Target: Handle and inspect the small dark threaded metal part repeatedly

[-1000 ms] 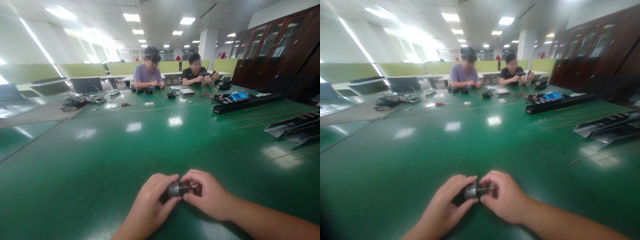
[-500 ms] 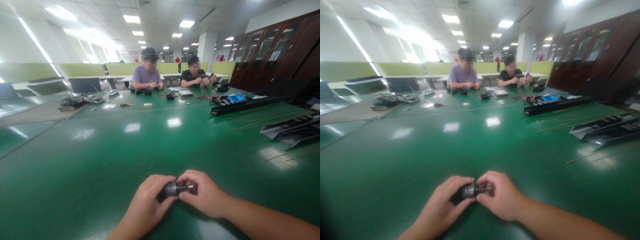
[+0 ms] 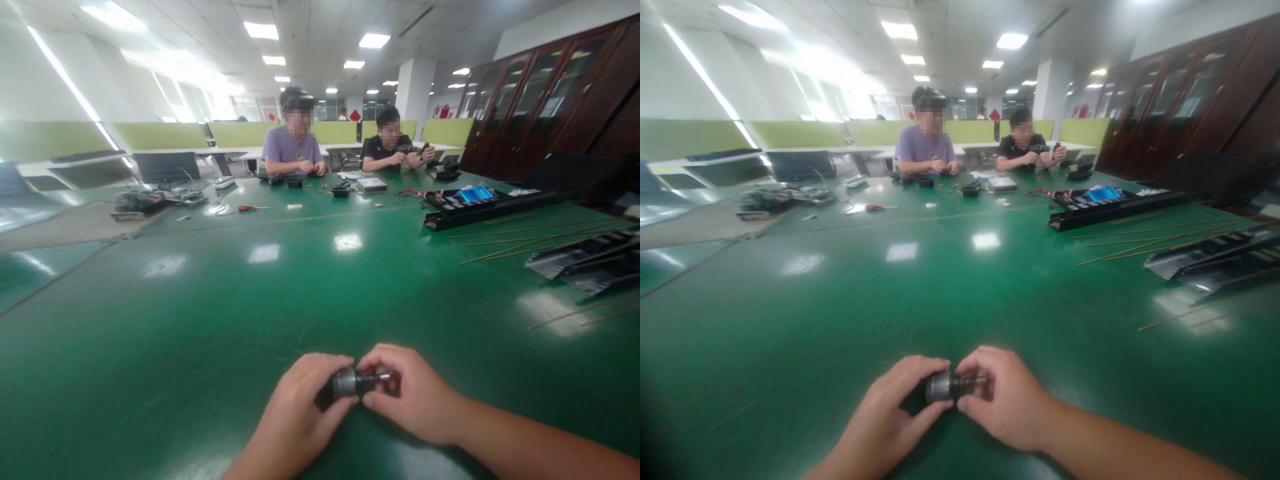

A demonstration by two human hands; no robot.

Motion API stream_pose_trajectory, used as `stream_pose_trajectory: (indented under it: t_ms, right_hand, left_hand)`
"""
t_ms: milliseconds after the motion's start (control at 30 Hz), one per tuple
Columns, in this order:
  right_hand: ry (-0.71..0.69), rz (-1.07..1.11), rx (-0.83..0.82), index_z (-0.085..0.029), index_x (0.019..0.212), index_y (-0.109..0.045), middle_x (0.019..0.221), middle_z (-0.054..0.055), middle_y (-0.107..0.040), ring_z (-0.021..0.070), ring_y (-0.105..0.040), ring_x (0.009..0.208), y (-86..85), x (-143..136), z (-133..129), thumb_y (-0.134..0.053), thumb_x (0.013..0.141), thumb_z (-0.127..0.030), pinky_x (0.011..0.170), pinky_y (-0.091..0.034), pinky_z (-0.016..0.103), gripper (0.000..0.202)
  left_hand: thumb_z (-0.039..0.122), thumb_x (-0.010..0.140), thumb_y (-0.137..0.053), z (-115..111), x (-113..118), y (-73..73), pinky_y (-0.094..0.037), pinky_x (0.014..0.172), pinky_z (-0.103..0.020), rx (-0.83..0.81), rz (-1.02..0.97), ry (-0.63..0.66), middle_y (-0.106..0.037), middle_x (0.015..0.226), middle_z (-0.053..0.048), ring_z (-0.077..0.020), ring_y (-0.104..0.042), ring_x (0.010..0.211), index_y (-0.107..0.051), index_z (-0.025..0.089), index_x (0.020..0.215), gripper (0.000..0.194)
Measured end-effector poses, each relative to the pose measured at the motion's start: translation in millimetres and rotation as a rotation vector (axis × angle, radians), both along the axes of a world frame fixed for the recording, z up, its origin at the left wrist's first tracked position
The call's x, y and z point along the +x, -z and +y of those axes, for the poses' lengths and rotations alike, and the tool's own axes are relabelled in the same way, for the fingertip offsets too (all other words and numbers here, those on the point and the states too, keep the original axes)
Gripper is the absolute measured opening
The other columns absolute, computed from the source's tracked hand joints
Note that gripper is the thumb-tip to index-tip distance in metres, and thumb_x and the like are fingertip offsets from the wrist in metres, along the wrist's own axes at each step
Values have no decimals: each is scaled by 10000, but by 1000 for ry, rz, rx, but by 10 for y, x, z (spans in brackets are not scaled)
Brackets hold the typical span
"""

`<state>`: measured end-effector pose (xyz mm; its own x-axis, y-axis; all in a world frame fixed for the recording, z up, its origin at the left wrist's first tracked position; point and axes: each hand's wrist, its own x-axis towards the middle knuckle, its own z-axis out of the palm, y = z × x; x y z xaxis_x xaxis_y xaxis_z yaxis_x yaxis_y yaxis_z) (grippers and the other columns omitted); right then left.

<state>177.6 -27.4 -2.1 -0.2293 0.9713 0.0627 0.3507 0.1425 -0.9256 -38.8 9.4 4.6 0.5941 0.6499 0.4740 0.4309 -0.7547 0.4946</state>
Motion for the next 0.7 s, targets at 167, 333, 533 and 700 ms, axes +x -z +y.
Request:
stream_pose_trajectory:
  t_ms: [167,333,533,700]
  right_hand:
    - [5,-8,8,-192,962,-714,815,1,-640,136,-567,668,-23,-1,11,-689,711,-103,598,-436,235,267]
    - [12,-9,30,-198,957,-713,800,-7,-638,135,-562,669,-21,-7,8,-691,703,-94,617,-439,240,275]
    - [7,-25,23,-199,932,-714,803,-6,-645,140,-568,683,-31,7,6,-678,686,-64,619,-435,241,283]
    - [-9,-37,60,-193,937,-713,825,1,-651,148,-576,721,-34,18,5,-675,691,-65,637,-438,243,280]
  left_hand:
    - [157,796,-742,-3,-5,26,-556,801,-272,-12,-2,-3,-713,1003,-3,-168,-678,890,-604,276,1161,408]
    - [158,809,-717,-4,11,-16,-552,785,-258,-24,1,26,-713,973,-10,-164,-680,868,-623,264,1123,345]
    - [162,818,-711,-12,3,-44,-552,773,-269,6,-11,32,-712,972,-25,-175,-677,864,-613,254,1135,344]
    - [161,827,-707,-27,9,-37,-544,778,-276,11,-8,31,-711,986,-26,-177,-672,876,-610,255,1142,343]
